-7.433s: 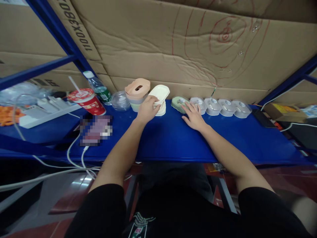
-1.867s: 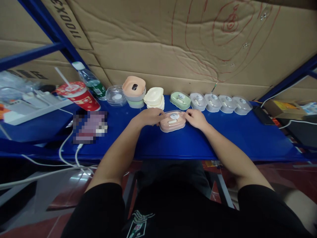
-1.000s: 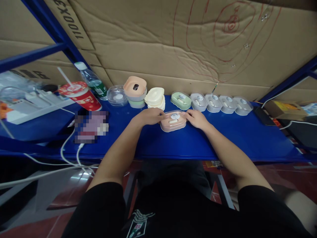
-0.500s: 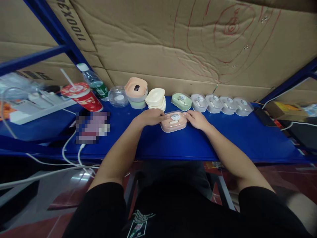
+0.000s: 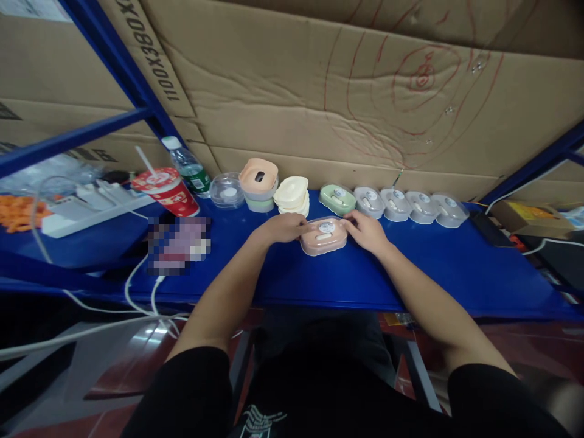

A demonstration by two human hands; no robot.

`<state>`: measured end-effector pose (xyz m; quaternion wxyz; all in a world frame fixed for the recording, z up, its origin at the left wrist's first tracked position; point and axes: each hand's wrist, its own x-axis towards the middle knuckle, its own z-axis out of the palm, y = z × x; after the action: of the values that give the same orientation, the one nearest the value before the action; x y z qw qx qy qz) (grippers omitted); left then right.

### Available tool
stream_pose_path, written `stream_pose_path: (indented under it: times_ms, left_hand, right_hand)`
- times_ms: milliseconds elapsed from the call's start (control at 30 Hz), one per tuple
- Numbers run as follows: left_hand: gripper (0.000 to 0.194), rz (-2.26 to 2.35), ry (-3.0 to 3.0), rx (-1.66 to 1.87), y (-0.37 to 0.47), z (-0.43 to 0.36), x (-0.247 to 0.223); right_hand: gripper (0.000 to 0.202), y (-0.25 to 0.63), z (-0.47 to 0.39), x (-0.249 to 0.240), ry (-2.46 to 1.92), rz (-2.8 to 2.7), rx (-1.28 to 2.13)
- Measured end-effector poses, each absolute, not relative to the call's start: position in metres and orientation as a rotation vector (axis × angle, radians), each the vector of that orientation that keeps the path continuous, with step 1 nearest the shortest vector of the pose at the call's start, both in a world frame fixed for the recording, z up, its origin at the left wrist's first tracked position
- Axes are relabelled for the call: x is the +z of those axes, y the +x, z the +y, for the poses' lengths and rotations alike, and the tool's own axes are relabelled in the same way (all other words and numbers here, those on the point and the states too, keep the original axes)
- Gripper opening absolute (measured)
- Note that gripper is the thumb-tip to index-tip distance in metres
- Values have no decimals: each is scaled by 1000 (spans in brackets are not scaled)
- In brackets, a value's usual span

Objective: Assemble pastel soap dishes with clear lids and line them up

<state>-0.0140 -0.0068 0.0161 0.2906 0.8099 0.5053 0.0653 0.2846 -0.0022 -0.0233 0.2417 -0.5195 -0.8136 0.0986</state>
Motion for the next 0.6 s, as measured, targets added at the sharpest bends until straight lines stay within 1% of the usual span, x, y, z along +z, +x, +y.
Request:
stream_pose_path:
  times_ms: [67,167,233,367,500,600]
  left_hand:
    - [55,1342,2156,200,-13,-6,13]
    - [54,1349,2198,236,-9,-4,8]
    - [56,1371,2239,285,-6,-2,5]
    - [59,1464,2227,391,-2,2,1]
    - [45,1723,2185,603,-5,6,4]
    - [45,1867,2176,790,-11,9,4]
  right_hand:
    - [44,281,-6,-21,-1200,-2226,176]
    - [52,274,-11,-20,-856,-2424,180]
    - [57,273,-14,-19,-778,-2563,192]
    - [60,278,-21,-10,-957,-2642,90]
    - [60,285,-38,1,-1115,-2687,-36]
    - [60,294,-57,0,-1233,-2642,-159]
